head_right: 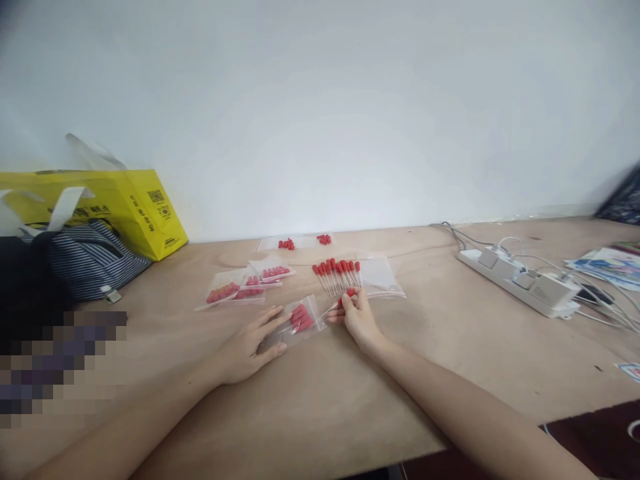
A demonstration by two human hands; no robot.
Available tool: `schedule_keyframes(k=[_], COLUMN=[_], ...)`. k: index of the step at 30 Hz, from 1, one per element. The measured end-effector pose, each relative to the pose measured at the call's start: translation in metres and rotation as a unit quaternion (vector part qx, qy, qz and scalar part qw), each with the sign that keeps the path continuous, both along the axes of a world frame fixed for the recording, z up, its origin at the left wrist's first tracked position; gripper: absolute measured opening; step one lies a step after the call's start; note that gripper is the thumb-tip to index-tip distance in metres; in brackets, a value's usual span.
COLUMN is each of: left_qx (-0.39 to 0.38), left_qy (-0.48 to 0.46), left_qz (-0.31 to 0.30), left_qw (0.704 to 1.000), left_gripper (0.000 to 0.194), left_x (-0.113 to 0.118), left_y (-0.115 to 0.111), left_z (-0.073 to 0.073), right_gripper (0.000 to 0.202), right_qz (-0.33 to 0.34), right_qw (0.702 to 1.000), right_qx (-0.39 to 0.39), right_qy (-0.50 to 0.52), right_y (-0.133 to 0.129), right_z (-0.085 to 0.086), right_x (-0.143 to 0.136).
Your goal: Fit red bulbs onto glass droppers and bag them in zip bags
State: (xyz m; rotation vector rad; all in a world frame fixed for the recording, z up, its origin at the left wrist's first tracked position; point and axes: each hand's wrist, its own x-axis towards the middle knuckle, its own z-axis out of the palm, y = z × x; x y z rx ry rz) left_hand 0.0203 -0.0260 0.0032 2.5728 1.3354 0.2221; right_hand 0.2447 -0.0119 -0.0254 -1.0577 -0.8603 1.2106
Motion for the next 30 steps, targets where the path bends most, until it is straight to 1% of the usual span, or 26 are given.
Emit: schedule_keyframes(k=[3,6,8,10,13,15,19,30], left_qx=[0.009,0.017,0.023,0.029,0.037,0.038,0.035,0.038], left_qy=[0.005,0.005,0.001,-0.006,-0.011,-0.011,-0.009,-0.014], left_qz=[0.004,-0.001,-0.004,-0.005,-0.006,-0.008,-0.010,-0.013], left_qw=[1.000,1.000,1.000,1.000,0.999,0.999,0.999,0.999], left_gripper=[0.055,0.055,0.054,0.054,0.053,0.052,0.052,0.050], left_x=[-0.0002,-0.0009,-0.0013,-0.0016,-0.0018,-0.0019,-0.0018,-0.0019], left_y=[0.0013,0.0026,0.0035,0.0043,0.0048,0.0045,0.0034,0.0032], left_z=[-0.0019,-0.0038,-0.0050,-0.0059,-0.0066,-0.0064,-0.0052,-0.0044], right_gripper=[0.019,0.017,0.017,0.020,0.025,0.026,0.029,0.039], right_qz=[0.010,0.036,0.059,0.075,0.113,0.150,0.196,0.264], right_qw=[0.999,0.998,0.998,0.995,0.982,0.971,0.957,0.930], right_qx=[-0.013,-0.031,-0.028,-0.008,0.014,0.021,0.019,0.005], right_qy=[0.034,0.030,0.000,-0.058,-0.152,-0.187,-0.215,-0.256], right_y=[-0.0013,-0.0022,-0.0031,-0.0043,-0.0053,-0.0048,-0.0010,0.0034], right_z=[0.0009,0.0030,0.0038,0.0034,0.0009,-0.0006,-0.0006,0.0031], right_x=[-0.0009,-0.0015,-0.0017,-0.0017,-0.0011,-0.0001,0.0032,0.0076])
